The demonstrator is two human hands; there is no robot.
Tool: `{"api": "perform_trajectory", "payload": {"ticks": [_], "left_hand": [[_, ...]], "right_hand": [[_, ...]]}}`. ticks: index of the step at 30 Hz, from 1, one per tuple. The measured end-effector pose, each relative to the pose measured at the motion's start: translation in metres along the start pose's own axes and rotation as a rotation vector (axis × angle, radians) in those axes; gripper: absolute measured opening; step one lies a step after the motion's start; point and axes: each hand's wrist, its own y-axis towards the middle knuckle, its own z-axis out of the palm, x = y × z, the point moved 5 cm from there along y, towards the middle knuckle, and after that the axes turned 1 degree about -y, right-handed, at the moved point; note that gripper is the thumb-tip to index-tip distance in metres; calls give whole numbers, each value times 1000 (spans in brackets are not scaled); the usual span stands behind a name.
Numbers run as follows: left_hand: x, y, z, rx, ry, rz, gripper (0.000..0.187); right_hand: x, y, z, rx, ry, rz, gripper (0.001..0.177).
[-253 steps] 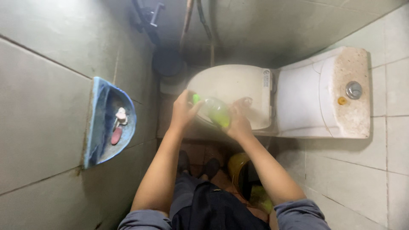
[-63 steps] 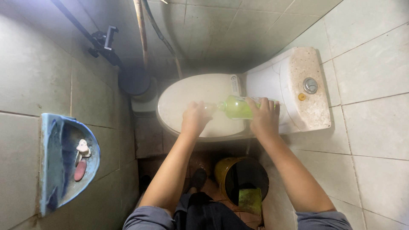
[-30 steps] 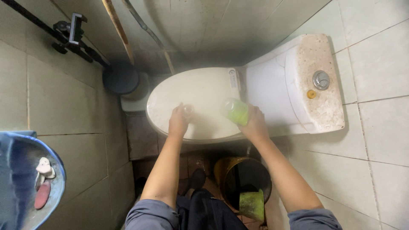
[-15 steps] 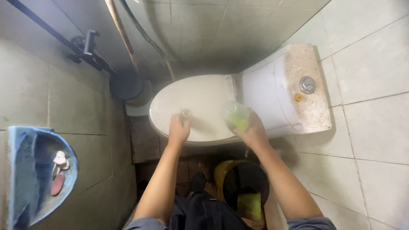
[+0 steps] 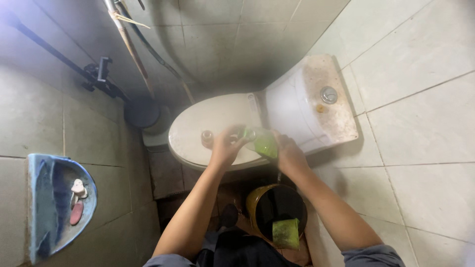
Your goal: The person pours liquid from a green bottle onto the toilet seat and lid, then uses a green cup to scoop water from a bucket and pour it over the seat and lid. They open the toilet lid, pour liquid from a red bottle into the bowl, and finally pick up a toilet brush.
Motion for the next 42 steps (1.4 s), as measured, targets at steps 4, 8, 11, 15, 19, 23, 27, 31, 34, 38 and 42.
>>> {"api": "perform_trajectory", "payload": {"ticks": [4, 8, 11, 15, 19, 23, 27, 31, 34, 38, 42], "left_hand": [[3, -2, 3, -38, 36, 48, 43], [13, -1, 0, -52, 237, 126, 38], [24, -1, -2, -54, 286, 102, 38], [39, -8, -7, -74, 237, 49, 40], [53, -10, -14, -75, 293, 21, 39], [69, -12, -18, -90, 292, 58, 37], [80, -10, -17, -36, 137, 131, 26], [76, -9, -15, 49, 93, 134, 37], [78, -9, -18, 7, 122, -102, 54], [79, -8, -17, -36, 297, -207, 37], [72, 1, -10, 48, 49, 40, 37]], "right_hand": [[-12, -4, 11, 124, -20, 126, 65], [-17, -1, 29, 207, -123, 123, 71], [-21, 4, 44, 231, -182, 102, 63], [-25, 4, 63, 207, -117, 62, 67], [-26, 9, 82, 243, -184, 50, 59], [-21, 10, 89, 238, -157, 44, 69], [-17, 11, 89, 264, -184, 57, 65], [-13, 11, 85, 268, -193, 32, 73], [-12, 12, 83, 268, -185, 35, 75], [-12, 13, 77, 239, -173, 59, 72], [-18, 14, 72, 306, -209, 88, 80]]}}
